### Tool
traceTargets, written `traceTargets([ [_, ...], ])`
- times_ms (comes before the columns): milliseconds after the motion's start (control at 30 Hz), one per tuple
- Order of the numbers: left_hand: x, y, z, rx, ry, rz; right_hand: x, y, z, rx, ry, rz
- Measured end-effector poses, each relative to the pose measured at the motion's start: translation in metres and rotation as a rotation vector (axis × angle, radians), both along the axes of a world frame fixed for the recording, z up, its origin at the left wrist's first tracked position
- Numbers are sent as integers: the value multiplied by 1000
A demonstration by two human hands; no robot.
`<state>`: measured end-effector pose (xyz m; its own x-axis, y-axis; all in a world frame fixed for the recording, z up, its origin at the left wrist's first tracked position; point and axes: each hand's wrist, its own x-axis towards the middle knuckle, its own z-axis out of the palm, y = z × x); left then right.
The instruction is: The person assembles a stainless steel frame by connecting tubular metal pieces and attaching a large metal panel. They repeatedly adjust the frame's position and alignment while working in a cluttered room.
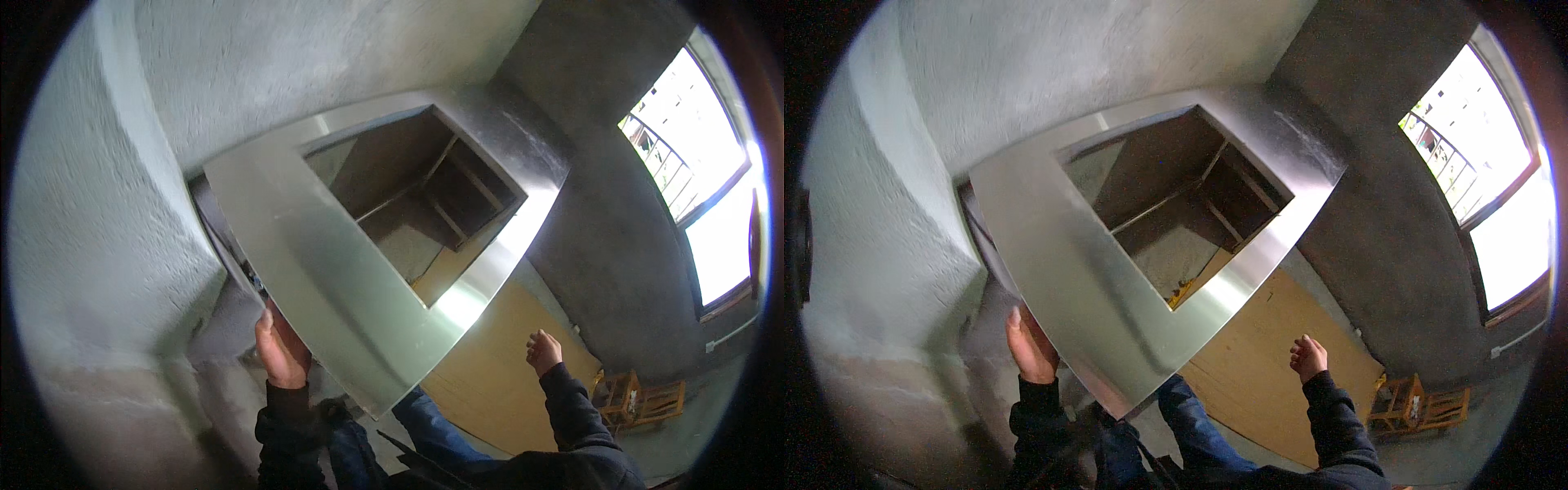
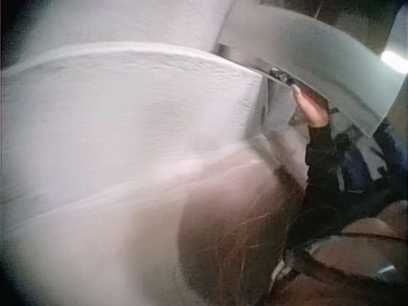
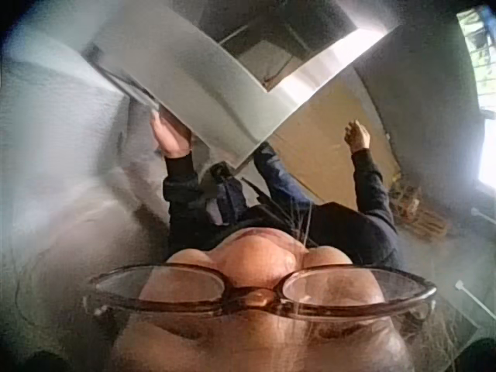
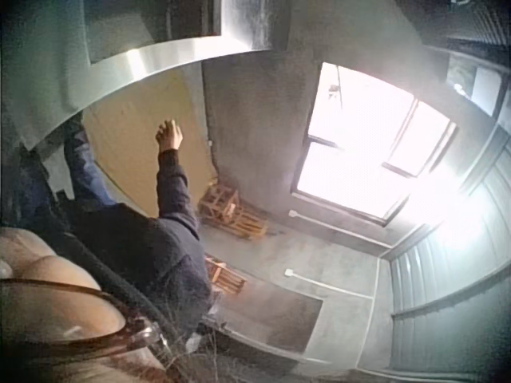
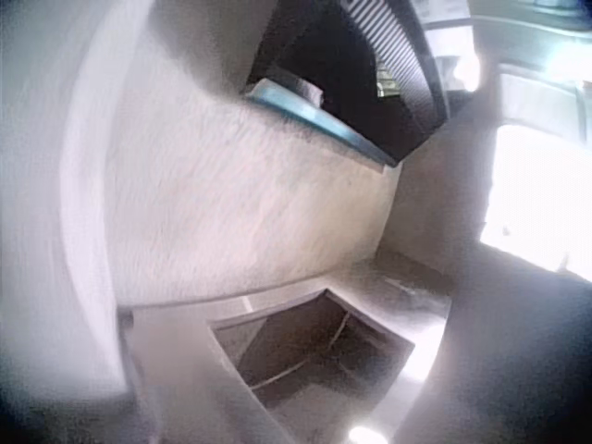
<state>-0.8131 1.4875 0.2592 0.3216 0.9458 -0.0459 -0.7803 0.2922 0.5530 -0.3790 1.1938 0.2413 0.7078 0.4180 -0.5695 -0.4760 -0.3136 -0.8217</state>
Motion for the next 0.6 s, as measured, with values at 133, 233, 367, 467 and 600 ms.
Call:
traceTargets([
  [133,-1,-5,16,-283,-43,-47,-13,46,60,75,-174,109],
  [233,1,2,-4,-361,-46,-63,-14,109,81,109,-355,250],
  [367,25,13,-2,-409,-30,-66,2,199,121,128,-495,494],
  [467,22,16,13,-397,30,-10,20,292,141,162,-732,832],
  [600,7,1,13,-410,201,164,64,444,143,23,-956,1068],
])
